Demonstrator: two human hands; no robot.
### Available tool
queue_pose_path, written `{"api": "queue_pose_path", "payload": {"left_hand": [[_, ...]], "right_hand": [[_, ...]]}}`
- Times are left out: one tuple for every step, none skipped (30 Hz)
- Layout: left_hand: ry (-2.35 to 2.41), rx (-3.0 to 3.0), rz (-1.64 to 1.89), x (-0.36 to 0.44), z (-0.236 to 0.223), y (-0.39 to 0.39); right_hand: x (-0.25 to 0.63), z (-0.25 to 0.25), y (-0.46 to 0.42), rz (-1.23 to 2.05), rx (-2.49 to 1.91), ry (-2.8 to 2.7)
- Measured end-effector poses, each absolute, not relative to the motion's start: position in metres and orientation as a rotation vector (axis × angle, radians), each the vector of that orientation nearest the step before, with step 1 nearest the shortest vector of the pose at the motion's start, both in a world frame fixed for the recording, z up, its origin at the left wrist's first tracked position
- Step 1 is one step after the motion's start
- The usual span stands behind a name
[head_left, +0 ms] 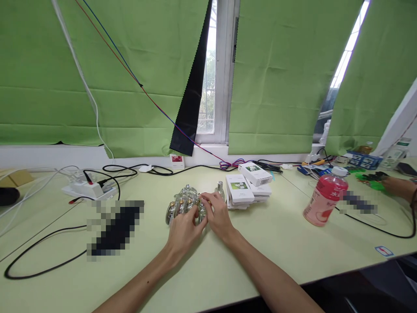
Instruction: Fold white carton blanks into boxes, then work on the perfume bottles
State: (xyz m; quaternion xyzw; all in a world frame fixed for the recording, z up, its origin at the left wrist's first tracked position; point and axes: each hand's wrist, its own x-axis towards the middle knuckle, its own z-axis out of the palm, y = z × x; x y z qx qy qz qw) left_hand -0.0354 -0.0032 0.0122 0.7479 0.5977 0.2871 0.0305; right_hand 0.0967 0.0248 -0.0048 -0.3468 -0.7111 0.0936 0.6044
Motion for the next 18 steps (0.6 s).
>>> {"api": "queue_pose_path", "payload": {"left_hand": [[1.840, 2.306, 0.882, -0.0354, 0.0123, -0.0031], [1.839, 2.309, 0.880, -0.0354, 0.0124, -0.0030], [1.840, 2.311, 0.876, -0.0354, 0.0126, -0.0030], [1.843, 2.313, 0.872, -0.0353, 0.0128, -0.0030], [1.847, 2.313, 0.867, -0.0353, 0.0131, -0.0031], [1.851, 2.312, 0.860, -0.0354, 0.0134, -0.0033], [1.854, 2.312, 0.852, -0.0354, 0.0136, -0.0034], [1.856, 2.312, 0.843, -0.0354, 0.0138, -0.0036], [1.857, 2.312, 0.836, -0.0355, 0.0140, -0.0037], [1.858, 2.313, 0.833, -0.0355, 0.0142, -0.0039], [1.858, 2.314, 0.832, -0.0354, 0.0143, -0.0040], [1.859, 2.313, 0.830, -0.0354, 0.0144, -0.0042], [1.859, 2.314, 0.829, -0.0354, 0.0146, -0.0044], [1.859, 2.315, 0.826, -0.0353, 0.0148, -0.0046], [1.861, 2.315, 0.822, -0.0352, 0.0151, -0.0048], [1.865, 2.314, 0.817, -0.0352, 0.0154, -0.0050], [1.869, 2.313, 0.815, -0.0351, 0.0158, -0.0052], [1.870, 2.312, 0.813, -0.0351, 0.0161, -0.0054]], "right_hand": [[0.0963, -0.0046, 0.0251, 0.211, -0.802, -1.645], [0.0960, -0.0044, 0.0254, 0.206, -0.802, -1.645], [0.0956, -0.0041, 0.0257, 0.202, -0.801, -1.644], [0.0953, -0.0039, 0.0260, 0.199, -0.798, -1.643], [0.0951, -0.0037, 0.0262, 0.194, -0.795, -1.643], [0.0950, -0.0036, 0.0263, 0.188, -0.791, -1.644], [0.0950, -0.0036, 0.0264, 0.182, -0.787, -1.646], [0.0950, -0.0036, 0.0263, 0.177, -0.782, -1.650], [0.0952, -0.0037, 0.0262, 0.174, -0.776, -1.656], [0.0954, -0.0039, 0.0260, 0.173, -0.771, -1.663], [0.0957, -0.0040, 0.0257, 0.173, -0.767, -1.671], [0.0961, -0.0040, 0.0254, 0.174, -0.764, -1.678], [0.0964, -0.0040, 0.0250, 0.175, -0.762, -1.687], [0.0967, -0.0040, 0.0248, 0.173, -0.760, -1.696], [0.0971, -0.0040, 0.0247, 0.168, -0.758, -1.705], [0.0974, -0.0040, 0.0246, 0.160, -0.756, -1.710], [0.0978, -0.0040, 0.0247, 0.151, -0.756, -1.714], [0.0981, -0.0041, 0.0248, 0.144, -0.758, -1.718]]}}
